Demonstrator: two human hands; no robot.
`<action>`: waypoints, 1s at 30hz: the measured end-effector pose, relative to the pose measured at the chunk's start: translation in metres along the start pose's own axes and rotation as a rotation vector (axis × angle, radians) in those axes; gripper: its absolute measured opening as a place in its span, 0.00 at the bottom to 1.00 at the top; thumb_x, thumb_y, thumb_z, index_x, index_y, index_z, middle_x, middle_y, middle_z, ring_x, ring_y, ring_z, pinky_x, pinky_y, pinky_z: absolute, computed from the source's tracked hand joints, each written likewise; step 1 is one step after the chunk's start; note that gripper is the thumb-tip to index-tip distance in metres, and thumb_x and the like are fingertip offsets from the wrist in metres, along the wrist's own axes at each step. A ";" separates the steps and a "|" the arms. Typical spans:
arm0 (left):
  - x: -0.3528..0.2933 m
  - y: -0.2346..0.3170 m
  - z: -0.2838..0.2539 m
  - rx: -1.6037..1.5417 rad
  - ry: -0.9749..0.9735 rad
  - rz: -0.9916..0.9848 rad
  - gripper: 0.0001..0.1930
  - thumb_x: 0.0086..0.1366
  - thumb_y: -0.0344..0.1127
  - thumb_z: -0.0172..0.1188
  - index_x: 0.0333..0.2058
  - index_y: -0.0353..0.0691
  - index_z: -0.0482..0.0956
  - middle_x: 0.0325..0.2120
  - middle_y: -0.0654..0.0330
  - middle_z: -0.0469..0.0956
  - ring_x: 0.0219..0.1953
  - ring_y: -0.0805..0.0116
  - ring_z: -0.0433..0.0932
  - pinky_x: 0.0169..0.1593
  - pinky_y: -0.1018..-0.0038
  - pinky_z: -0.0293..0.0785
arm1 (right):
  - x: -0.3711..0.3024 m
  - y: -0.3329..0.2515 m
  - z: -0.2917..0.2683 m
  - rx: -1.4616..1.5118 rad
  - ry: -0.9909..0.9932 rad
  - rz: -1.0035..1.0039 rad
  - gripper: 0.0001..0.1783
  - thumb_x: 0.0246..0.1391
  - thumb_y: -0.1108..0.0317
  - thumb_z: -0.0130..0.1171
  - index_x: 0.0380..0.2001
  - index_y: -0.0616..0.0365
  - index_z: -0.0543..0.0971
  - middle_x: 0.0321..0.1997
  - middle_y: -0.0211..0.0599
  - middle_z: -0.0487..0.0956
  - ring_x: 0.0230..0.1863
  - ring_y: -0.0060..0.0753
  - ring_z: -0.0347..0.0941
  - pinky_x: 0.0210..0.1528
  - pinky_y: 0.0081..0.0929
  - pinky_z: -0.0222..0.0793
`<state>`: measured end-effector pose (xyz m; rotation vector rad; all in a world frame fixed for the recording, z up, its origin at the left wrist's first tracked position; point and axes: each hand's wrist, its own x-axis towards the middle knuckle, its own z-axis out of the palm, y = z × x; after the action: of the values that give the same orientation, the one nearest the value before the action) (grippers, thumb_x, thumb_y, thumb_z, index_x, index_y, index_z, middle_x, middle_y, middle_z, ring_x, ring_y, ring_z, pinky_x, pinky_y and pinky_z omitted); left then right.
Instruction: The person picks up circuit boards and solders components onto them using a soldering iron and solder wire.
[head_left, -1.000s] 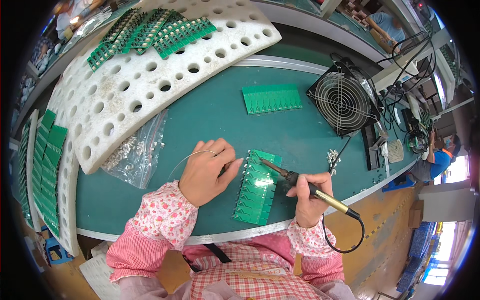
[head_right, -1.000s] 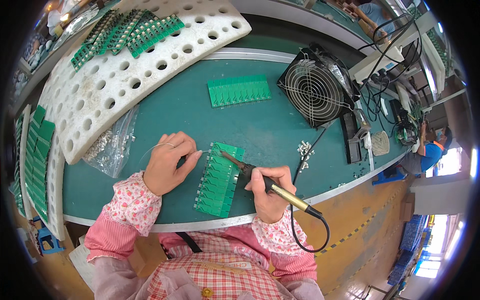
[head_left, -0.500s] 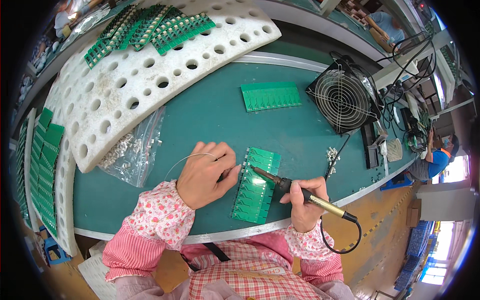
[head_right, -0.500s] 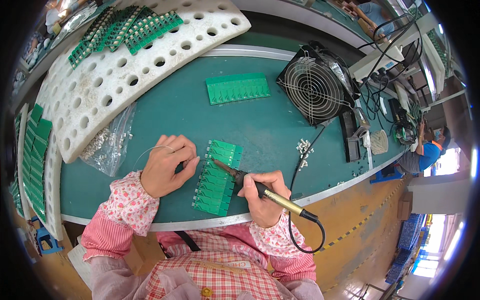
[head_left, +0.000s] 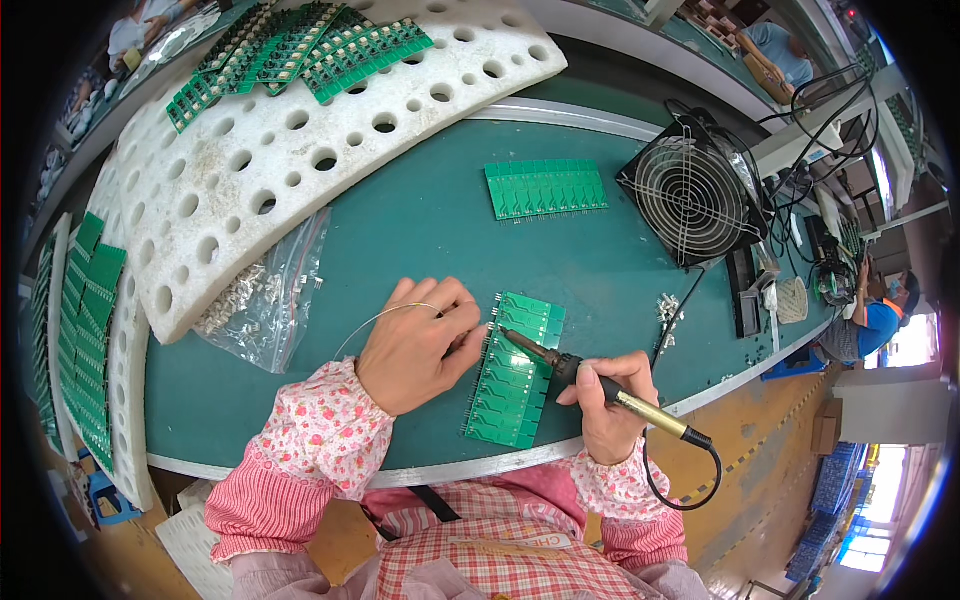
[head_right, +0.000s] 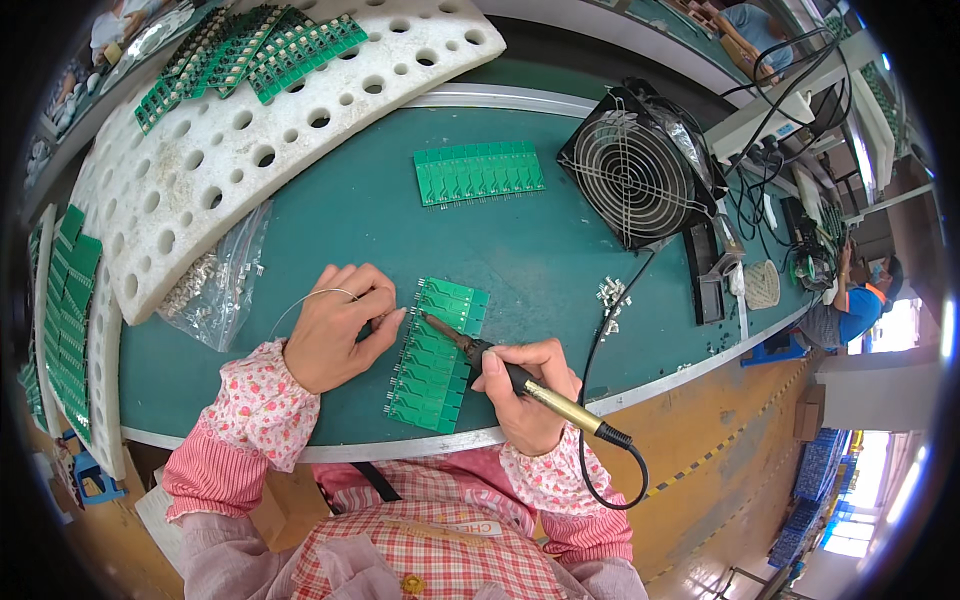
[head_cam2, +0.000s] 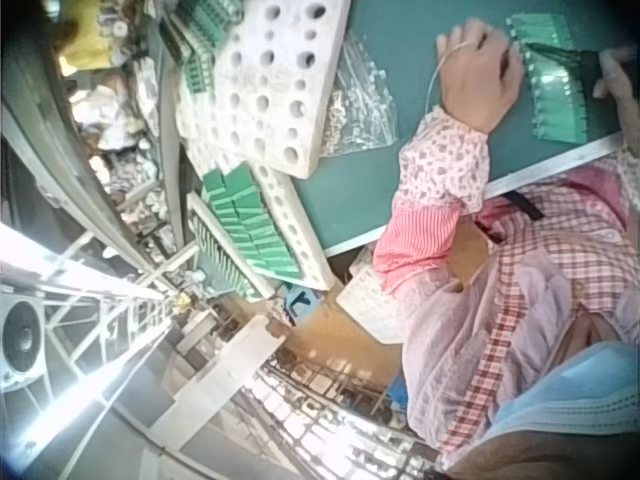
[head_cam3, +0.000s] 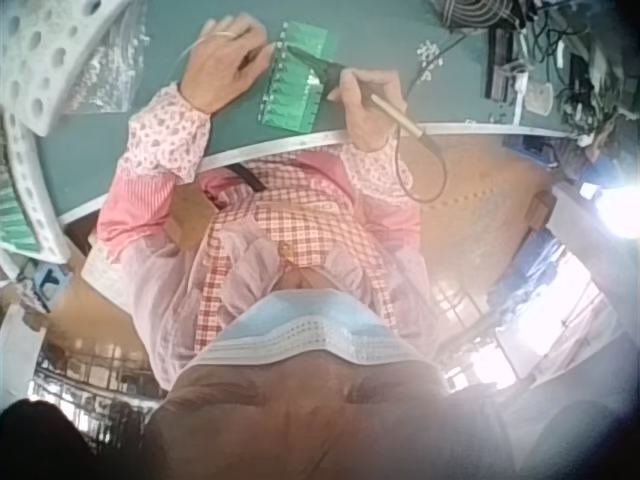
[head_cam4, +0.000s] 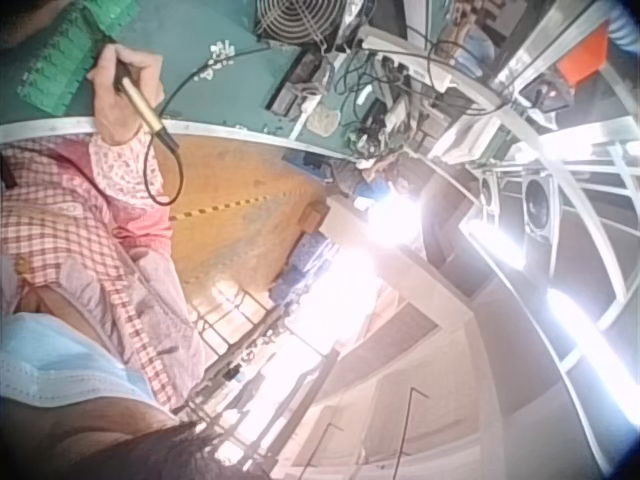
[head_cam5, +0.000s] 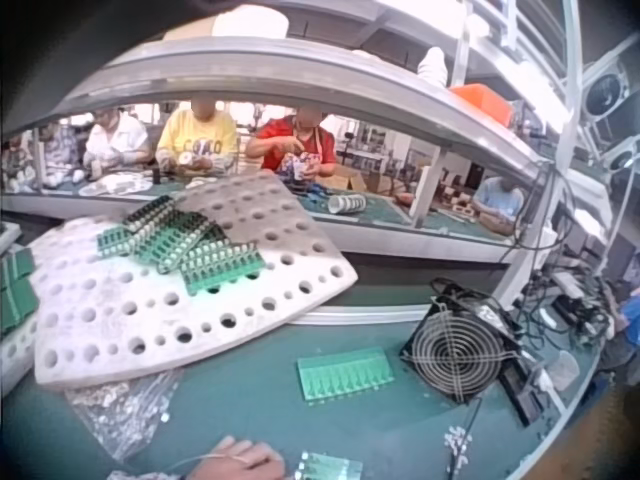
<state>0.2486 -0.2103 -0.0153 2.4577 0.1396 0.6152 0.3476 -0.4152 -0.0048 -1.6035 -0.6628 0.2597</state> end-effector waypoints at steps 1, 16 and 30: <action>0.000 0.000 0.000 0.000 0.000 0.001 0.05 0.55 0.29 0.62 0.25 0.40 0.74 0.27 0.63 0.71 0.28 0.64 0.68 0.35 0.68 0.59 | 0.000 0.000 0.000 -0.001 -0.003 -0.009 0.08 0.53 0.79 0.60 0.32 0.65 0.70 0.25 0.42 0.80 0.24 0.24 0.79 0.27 0.18 0.74; 0.002 0.002 -0.003 -0.025 0.004 -0.002 0.05 0.55 0.28 0.62 0.25 0.40 0.73 0.28 0.63 0.72 0.27 0.64 0.68 0.34 0.69 0.60 | -0.001 0.001 0.000 0.027 0.084 -0.001 0.08 0.54 0.77 0.60 0.32 0.65 0.71 0.25 0.41 0.80 0.23 0.25 0.79 0.26 0.18 0.74; 0.003 0.001 0.001 0.011 -0.002 0.013 0.05 0.56 0.30 0.62 0.25 0.40 0.74 0.28 0.63 0.70 0.28 0.64 0.68 0.35 0.68 0.60 | 0.002 0.000 0.001 0.034 0.010 0.039 0.08 0.54 0.78 0.60 0.32 0.66 0.70 0.26 0.42 0.81 0.25 0.25 0.79 0.28 0.18 0.75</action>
<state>0.2516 -0.2105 -0.0143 2.4717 0.1268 0.6196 0.3490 -0.4136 -0.0040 -1.5850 -0.6172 0.2899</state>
